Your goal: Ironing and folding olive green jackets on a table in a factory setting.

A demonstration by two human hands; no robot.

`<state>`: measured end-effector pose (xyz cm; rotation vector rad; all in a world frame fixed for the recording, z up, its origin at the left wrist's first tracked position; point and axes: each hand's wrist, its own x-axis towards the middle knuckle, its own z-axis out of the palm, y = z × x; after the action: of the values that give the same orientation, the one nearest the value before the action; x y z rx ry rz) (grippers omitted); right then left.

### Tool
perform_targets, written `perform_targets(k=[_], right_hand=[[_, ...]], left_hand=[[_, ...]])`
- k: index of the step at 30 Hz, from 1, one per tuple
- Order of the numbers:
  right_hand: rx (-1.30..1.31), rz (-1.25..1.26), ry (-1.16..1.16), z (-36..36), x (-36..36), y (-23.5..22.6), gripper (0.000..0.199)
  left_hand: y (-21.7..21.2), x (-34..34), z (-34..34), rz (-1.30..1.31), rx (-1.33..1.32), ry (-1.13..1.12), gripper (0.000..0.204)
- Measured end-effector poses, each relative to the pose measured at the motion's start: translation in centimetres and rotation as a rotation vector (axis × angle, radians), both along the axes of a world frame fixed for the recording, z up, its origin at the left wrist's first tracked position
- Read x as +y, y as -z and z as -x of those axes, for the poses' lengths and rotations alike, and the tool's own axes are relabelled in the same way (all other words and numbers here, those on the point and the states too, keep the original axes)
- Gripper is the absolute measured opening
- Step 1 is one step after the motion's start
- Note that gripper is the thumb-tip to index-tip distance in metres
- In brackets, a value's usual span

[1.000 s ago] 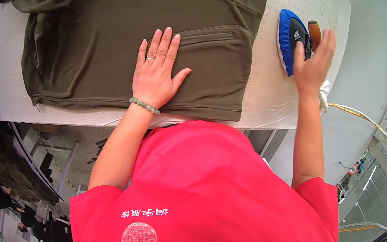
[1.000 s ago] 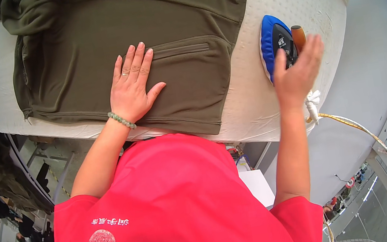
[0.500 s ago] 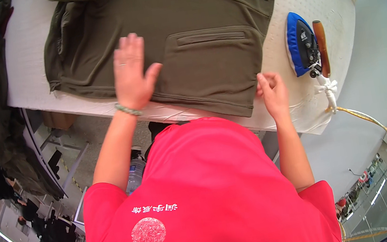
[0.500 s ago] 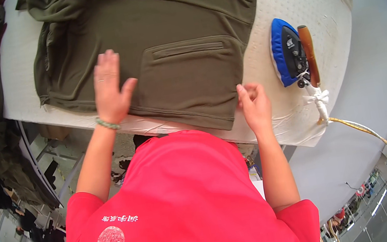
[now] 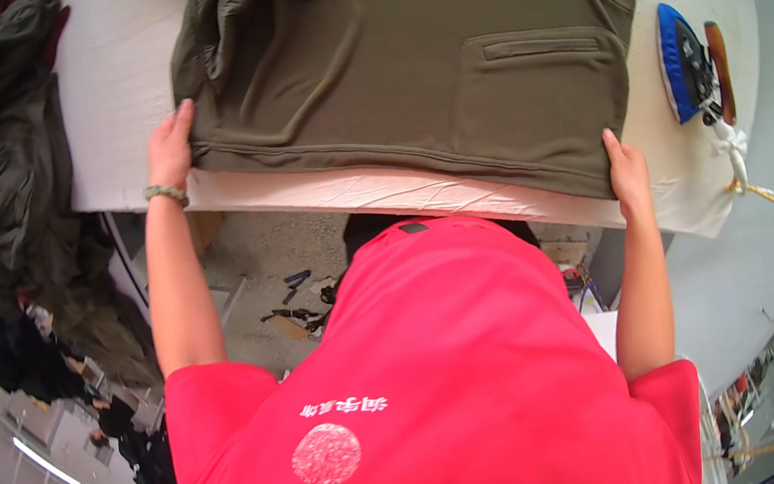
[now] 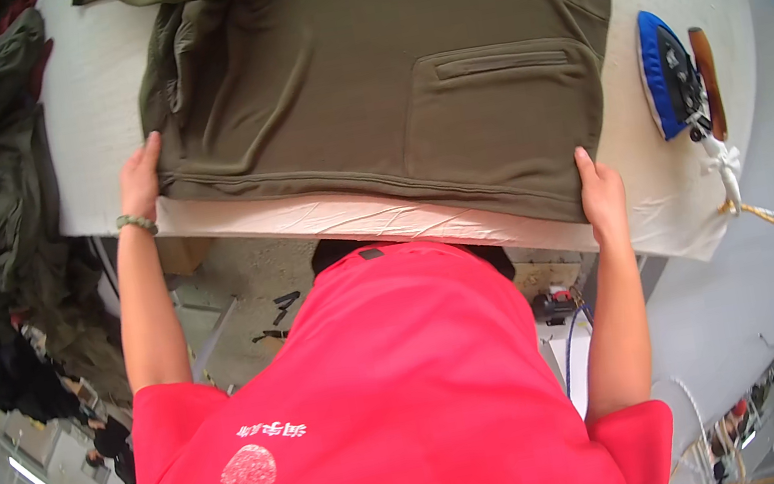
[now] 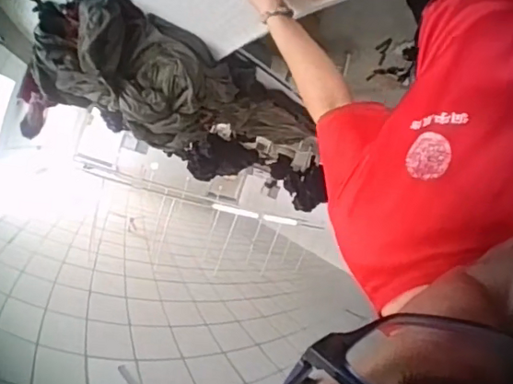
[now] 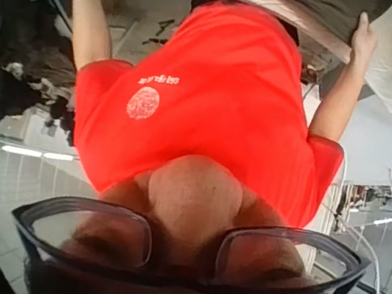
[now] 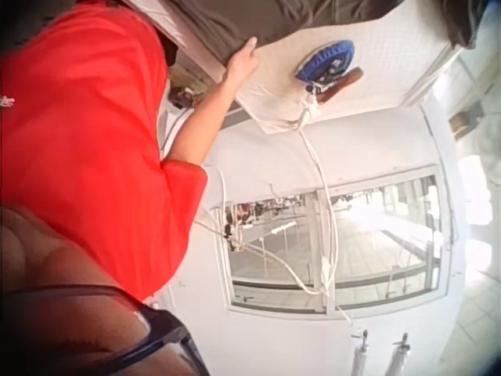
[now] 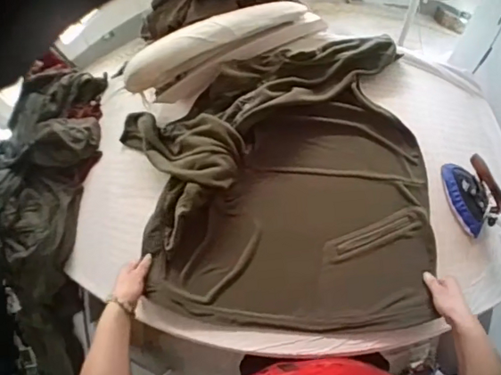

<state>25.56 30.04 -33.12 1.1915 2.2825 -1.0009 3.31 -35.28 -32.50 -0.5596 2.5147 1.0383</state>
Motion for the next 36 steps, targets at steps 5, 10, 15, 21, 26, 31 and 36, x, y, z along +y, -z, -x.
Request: perform_targets(k=[5,10,15,21,26,31,36], right_hand=[[0.289,-0.48,-0.218,10.3,3.5,-8.7,0.054],[0.375,-0.724,-0.372,12.1,4.0,-2.2,0.058],[0.229,-0.753,-0.085,8.4,2.2,1.9,0.057],[-0.007,-0.311,0.273,10.9,1.0,-0.8,0.056],[0.307,-0.349,0.101,8.5,3.4,-0.5,0.053],[0.473,-0.649,-0.172,6.3,2.5,0.6,0.053],[0.346,-0.912,-0.189,5.3,1.3,3.0,0.051]], left_hand=[[-8.2,3.7,10.3,-0.142,0.739,-0.087,0.05],[2.7,4.1,11.4,0.584,0.515,0.206,0.059],[1.5,6.1,6.6,0.441,0.37,0.123,0.062],[1.1,4.2,8.7,0.221,0.165,0.06,0.062],[1.6,3.0,7.7,0.054,0.258,-0.013,0.058],[0.2,4.0,3.4,0.255,0.27,0.12,0.054],[1.9,4.2,1.3,0.472,0.377,0.158,0.048]])
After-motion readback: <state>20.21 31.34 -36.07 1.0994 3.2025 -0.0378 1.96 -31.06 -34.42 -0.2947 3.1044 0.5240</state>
